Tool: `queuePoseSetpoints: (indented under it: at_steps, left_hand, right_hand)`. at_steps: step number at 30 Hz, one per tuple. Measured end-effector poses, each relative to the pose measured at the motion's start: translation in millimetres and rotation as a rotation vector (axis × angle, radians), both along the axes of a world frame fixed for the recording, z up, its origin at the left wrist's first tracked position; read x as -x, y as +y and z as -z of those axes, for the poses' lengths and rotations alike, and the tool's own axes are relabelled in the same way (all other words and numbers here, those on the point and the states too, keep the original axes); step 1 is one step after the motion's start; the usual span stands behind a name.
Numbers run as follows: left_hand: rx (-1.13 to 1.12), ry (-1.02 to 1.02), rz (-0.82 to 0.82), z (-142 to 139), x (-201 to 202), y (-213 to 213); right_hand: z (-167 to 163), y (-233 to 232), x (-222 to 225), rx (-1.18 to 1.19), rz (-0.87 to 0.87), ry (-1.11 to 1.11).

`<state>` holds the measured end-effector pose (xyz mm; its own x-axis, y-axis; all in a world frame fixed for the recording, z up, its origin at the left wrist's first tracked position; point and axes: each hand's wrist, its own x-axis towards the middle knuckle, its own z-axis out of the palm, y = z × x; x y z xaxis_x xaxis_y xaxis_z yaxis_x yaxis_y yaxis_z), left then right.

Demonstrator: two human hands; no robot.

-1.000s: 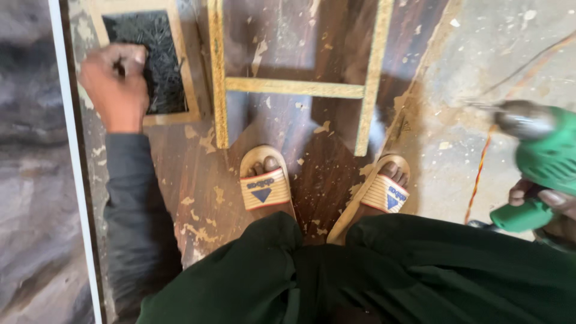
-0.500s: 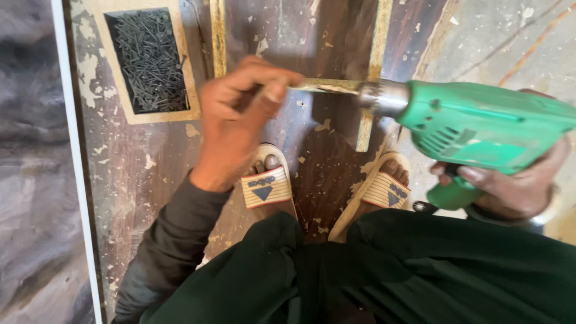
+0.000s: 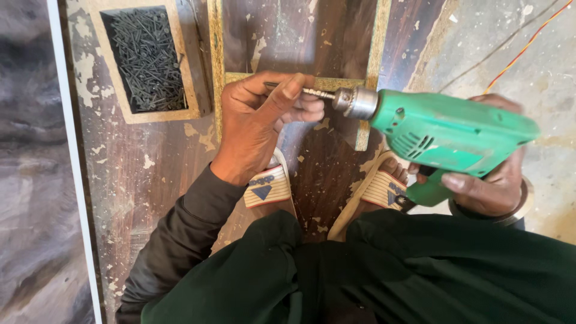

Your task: The person uses a green corded drill to drive screws into white wooden frames, repeatedly flipping and repositioning the frames to secure joints. The person also briefly handles a metal tray and a stack of clear plastic sheets.

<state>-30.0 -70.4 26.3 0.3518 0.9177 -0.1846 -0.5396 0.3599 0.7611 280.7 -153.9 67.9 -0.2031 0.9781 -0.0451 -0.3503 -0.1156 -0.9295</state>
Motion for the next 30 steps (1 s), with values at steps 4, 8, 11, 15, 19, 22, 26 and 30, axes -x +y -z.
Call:
queuePoseSetpoints:
  at_steps: [4, 8, 11, 15, 19, 22, 26, 30]
  left_hand:
    - [0.045, -0.020, -0.016, 1.0, -2.9, -3.1]
    - [0.087, -0.037, -0.083, -6.8, -20.1, -13.2]
    - [0.016, 0.026, -0.089, -20.1, -37.8, -17.6]
    - [-0.130, 0.001, -0.052, -34.2, -54.6, 1.1]
    - [-0.453, 0.299, 0.490, -38.2, -36.3, 29.1]
    - [-0.717, 0.858, 0.599, -31.2, -18.6, 38.2]
    - [-1.333, 1.634, 0.179, -2.0, -24.2, 42.0]
    - [-1.544, 1.653, 0.122, 34.9, -43.3, 40.3]
  right_hand:
    - [12.2, -3.1, 1.9, 0.069, -0.079, 0.248]
    - [20.6, -9.8, -4.2, 0.089, -0.021, -0.029]
    - [25.4, -15.8, -10.4, 0.084, 0.057, 0.047]
    - [34.2, -26.8, -18.2, 0.101, 0.217, 0.186]
    - [45.7, -33.7, -46.1, 0.166, 0.229, 0.276]
    - [52.0, -42.6, -84.9, 0.223, 0.251, 0.228]
    - [66.6, -60.3, -129.9, 0.277, 0.262, 0.097]
    - [79.2, -72.9, -149.0, 0.338, 0.284, 0.060]
